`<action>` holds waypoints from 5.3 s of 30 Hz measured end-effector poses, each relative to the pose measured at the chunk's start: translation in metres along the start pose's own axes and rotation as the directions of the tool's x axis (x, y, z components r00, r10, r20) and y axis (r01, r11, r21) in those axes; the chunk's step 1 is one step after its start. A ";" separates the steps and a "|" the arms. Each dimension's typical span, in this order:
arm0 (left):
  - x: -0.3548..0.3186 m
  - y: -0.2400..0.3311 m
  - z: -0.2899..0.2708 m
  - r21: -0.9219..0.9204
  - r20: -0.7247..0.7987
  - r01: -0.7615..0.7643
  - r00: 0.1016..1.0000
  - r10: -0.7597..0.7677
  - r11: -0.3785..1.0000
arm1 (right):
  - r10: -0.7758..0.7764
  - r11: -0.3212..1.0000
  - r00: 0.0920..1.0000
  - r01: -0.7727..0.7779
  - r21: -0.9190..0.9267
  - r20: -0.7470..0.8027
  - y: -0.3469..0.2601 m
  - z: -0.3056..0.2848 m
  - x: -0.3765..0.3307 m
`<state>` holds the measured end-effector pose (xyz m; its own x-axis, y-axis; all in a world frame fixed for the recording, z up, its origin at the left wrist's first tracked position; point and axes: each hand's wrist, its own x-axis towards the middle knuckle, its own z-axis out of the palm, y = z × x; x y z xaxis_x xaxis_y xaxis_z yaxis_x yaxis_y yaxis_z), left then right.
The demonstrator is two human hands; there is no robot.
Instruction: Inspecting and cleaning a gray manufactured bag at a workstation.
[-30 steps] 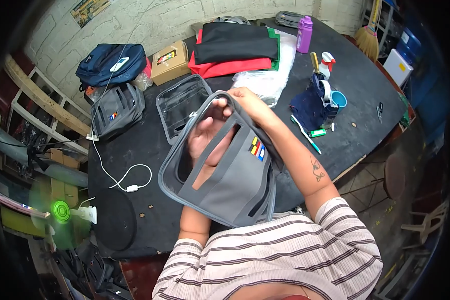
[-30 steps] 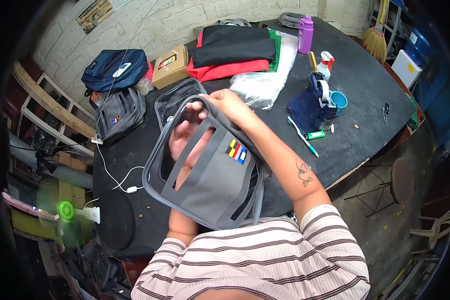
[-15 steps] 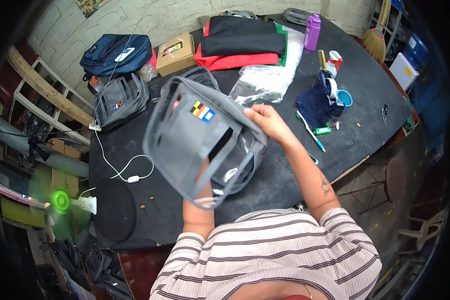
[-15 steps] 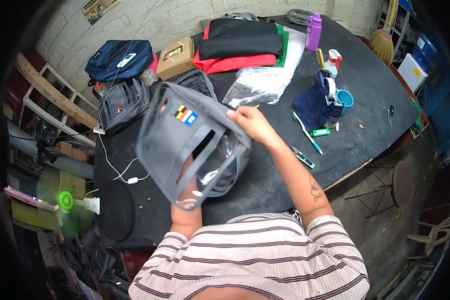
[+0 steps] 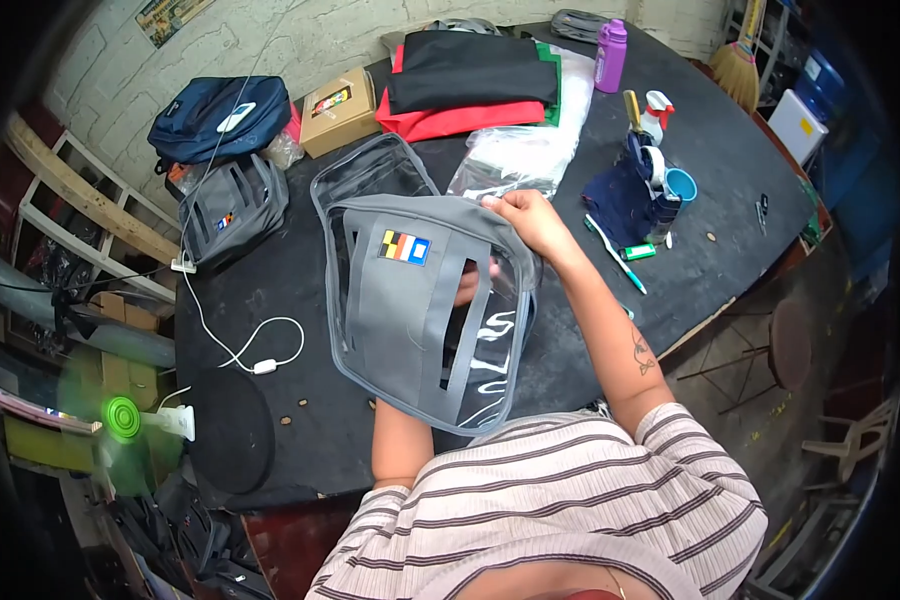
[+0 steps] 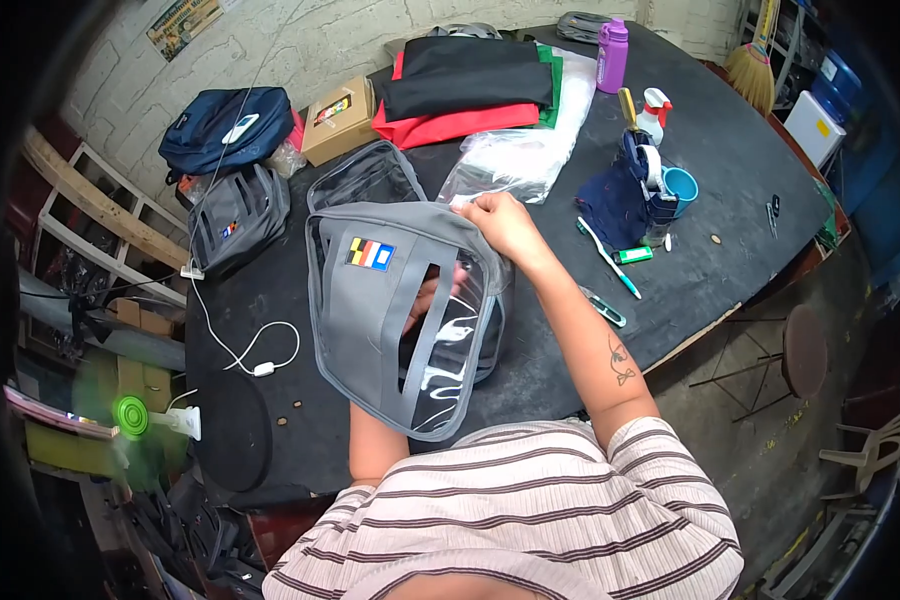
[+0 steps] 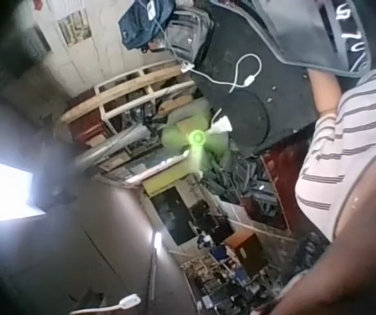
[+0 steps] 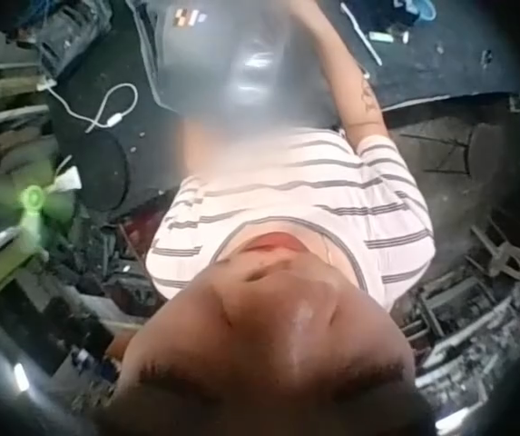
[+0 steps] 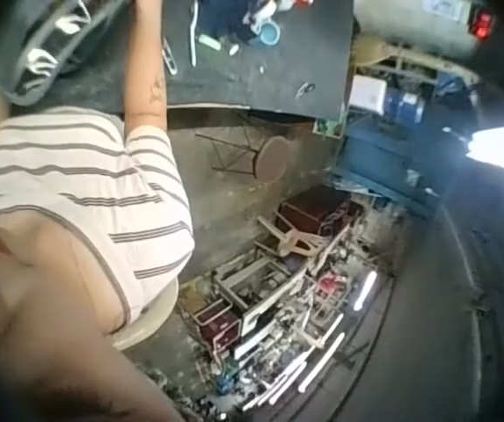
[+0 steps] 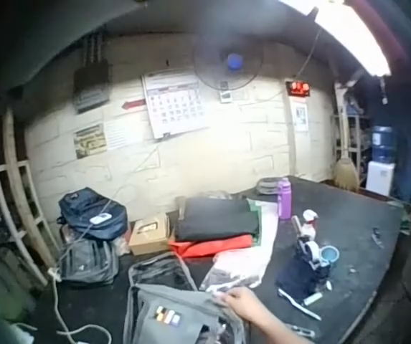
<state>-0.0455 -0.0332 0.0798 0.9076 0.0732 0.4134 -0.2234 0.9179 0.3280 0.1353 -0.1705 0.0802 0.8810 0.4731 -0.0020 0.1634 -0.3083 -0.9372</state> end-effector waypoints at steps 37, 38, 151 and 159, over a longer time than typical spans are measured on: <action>-0.015 0.040 -0.048 -0.128 -0.522 -0.113 0.853 0.030 0.985 | -0.190 0.398 0.978 0.002 0.918 0.080 0.054 -0.057 -0.032; -0.012 0.052 -0.024 0.063 -0.548 -0.067 0.832 0.091 0.996 | -0.236 0.422 0.965 -0.004 0.907 0.115 0.058 -0.054 -0.032; 0.018 -0.057 -0.045 0.991 -0.091 0.127 0.864 0.495 -0.040 | -0.338 0.927 0.921 0.290 -0.238 -0.195 0.044 0.007 -0.099; 0.008 -0.059 -0.025 0.954 -0.001 0.091 0.954 0.299 -0.286 | -0.534 0.775 0.821 0.381 -0.505 -0.200 0.040 0.007 -0.099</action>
<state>-0.0165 -0.0772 0.0421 0.7997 0.3447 0.4916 -0.1927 -0.6281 0.7539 0.0514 -0.2233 0.0407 0.7251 0.3884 0.5687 0.6863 -0.4754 -0.5504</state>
